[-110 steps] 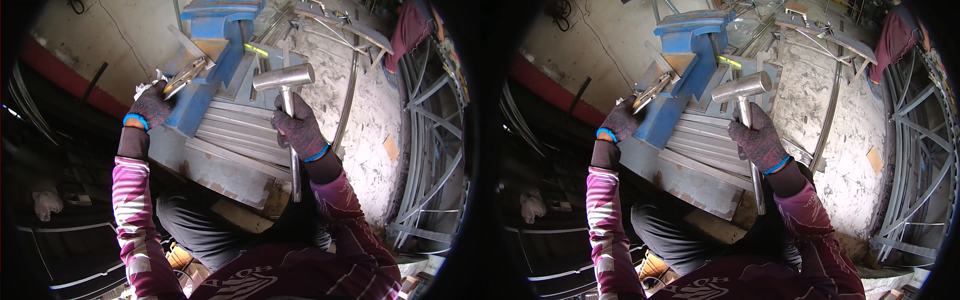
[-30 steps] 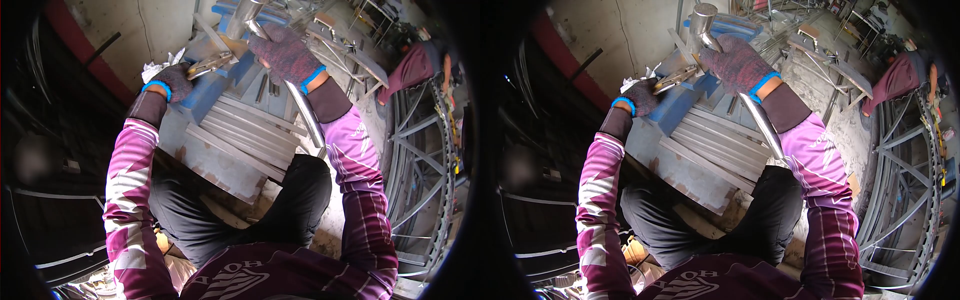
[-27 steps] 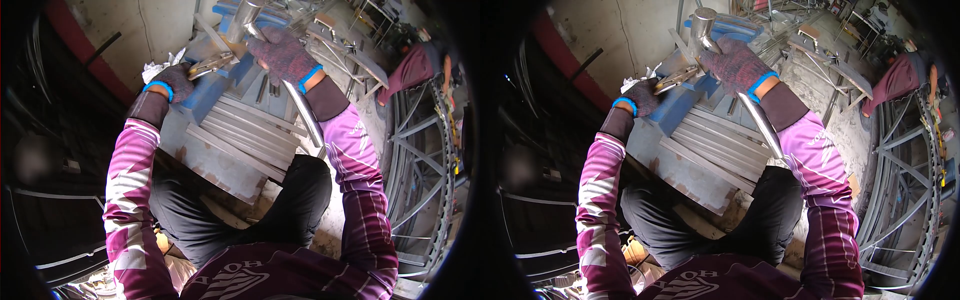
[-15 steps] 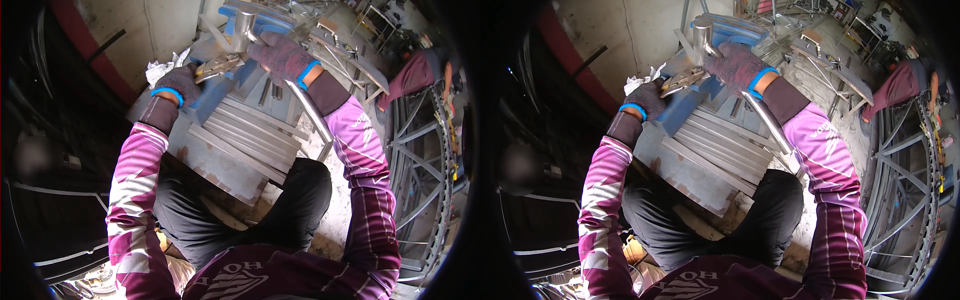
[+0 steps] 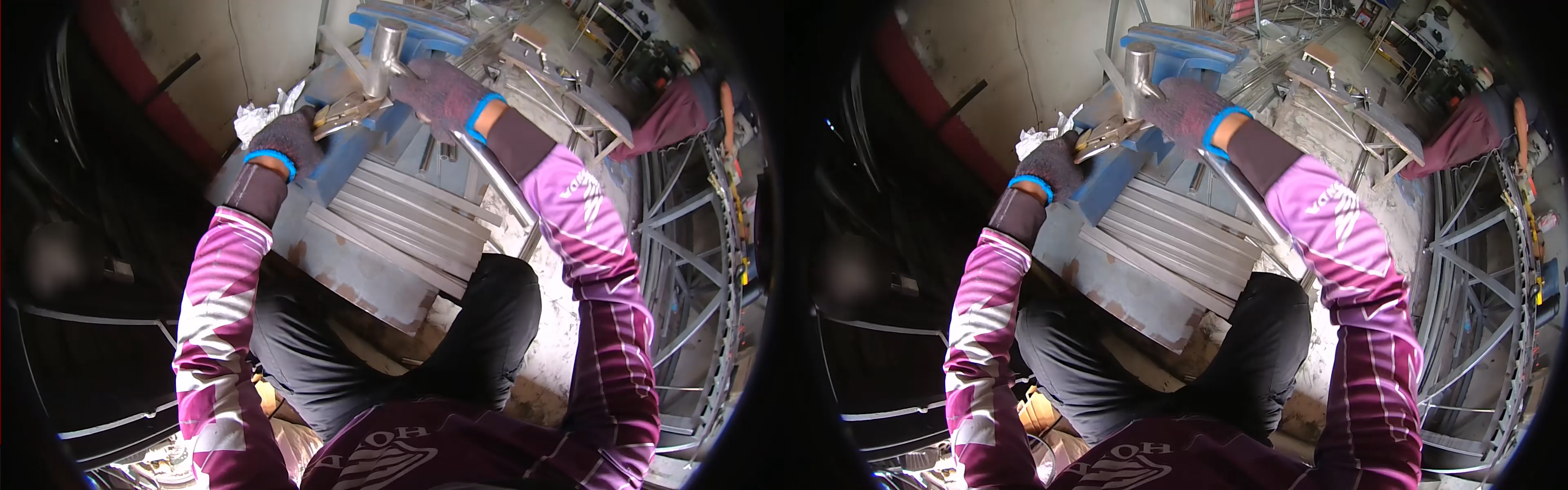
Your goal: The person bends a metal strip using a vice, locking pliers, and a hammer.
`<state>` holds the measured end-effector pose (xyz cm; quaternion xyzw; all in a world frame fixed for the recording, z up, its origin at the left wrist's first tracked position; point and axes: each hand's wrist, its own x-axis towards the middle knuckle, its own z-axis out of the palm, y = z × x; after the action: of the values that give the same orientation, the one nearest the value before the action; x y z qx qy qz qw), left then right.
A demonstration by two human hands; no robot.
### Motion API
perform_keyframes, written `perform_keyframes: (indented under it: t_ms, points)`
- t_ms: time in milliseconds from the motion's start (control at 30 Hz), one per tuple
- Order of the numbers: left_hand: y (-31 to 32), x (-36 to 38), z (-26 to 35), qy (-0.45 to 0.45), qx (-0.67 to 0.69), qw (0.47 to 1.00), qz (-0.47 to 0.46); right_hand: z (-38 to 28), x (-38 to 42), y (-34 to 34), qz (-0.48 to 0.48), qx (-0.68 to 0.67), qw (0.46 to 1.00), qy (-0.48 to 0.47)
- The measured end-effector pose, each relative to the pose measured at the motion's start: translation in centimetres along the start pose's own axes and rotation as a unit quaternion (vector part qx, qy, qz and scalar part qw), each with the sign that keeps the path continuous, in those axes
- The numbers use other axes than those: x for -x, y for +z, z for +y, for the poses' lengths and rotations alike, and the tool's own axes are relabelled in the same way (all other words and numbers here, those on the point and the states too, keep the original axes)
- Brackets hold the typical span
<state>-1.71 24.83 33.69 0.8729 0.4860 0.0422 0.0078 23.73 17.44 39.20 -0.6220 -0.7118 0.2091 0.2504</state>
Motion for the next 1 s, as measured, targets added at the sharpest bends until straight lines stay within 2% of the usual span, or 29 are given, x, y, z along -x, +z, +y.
perform_keyframes:
  t_ms: [33,67,100,200,233,300,333,400,433,500,533,567,600,733,767,833,867,933,1000]
  points:
    - [-0.3,-0.1,-0.2,-0.001,-0.001,1.000,0.003,-1.3,1.0,-0.1,-0.023,-0.060,0.994,0.093]
    - [-0.3,-0.1,-0.2,-0.003,0.007,1.000,-0.013,0.0,1.7,1.0,0.040,-0.087,0.995,0.036]
    - [-0.2,-0.1,-0.1,-0.007,0.015,0.999,-0.028,0.6,2.7,1.6,0.039,-0.086,0.995,0.037]
    - [0.3,-0.9,-1.1,0.022,0.036,0.999,-0.024,2.0,5.6,4.6,0.148,-0.311,0.937,0.052]
    - [0.3,-1.2,-1.4,0.035,0.046,0.998,-0.022,1.9,6.6,5.9,0.150,-0.314,0.936,0.047]
    - [0.1,-1.5,-1.9,0.030,0.054,0.997,-0.040,1.7,8.9,8.5,0.237,-0.515,0.821,0.071]
    - [0.1,-1.6,-2.1,0.027,0.068,0.995,-0.062,2.4,10.1,9.7,0.238,-0.519,0.818,0.068]
    - [0.1,-2.2,-2.3,0.006,0.063,0.996,-0.069,4.1,12.3,11.0,0.214,-0.593,0.770,0.099]
    - [0.2,-2.6,-2.3,-0.014,0.063,0.995,-0.079,4.4,12.8,11.3,0.214,-0.598,0.766,0.099]
    - [1.1,-3.5,-2.6,-0.013,0.054,0.995,-0.084,4.2,13.7,11.2,0.200,-0.646,0.724,0.141]
    - [1.4,-4.0,-2.7,-0.003,0.051,0.996,-0.070,4.4,13.8,10.9,0.204,-0.649,0.719,0.142]
    - [0.8,-4.0,-2.2,0.008,0.049,0.997,-0.055,4.6,13.7,10.8,0.207,-0.650,0.718,0.139]
    - [-0.5,-3.5,-1.2,-0.018,0.053,0.994,-0.094,4.9,13.6,10.6,0.226,-0.629,0.733,0.127]
    - [1.2,-4.3,-2.5,0.007,0.053,0.995,-0.080,4.0,11.3,9.1,0.279,-0.559,0.776,0.083]
    - [1.4,-4.5,-2.6,0.006,0.051,0.996,-0.074,3.5,10.3,8.1,0.263,-0.542,0.792,0.097]
    - [1.7,-4.5,-2.7,0.007,0.050,0.997,-0.065,3.8,6.9,8.0,0.304,-0.454,0.828,0.122]
    - [1.7,-4.5,-2.6,0.005,0.063,0.996,-0.066,4.4,4.5,8.5,0.306,-0.454,0.828,0.118]
    - [0.4,-3.6,-1.8,-0.014,0.053,0.995,-0.081,5.4,-0.2,10.0,0.371,-0.322,0.868,0.078]
    - [0.7,-3.3,-2.0,-0.010,0.059,0.997,-0.049,4.2,-2.8,11.0,0.403,-0.288,0.867,0.058]
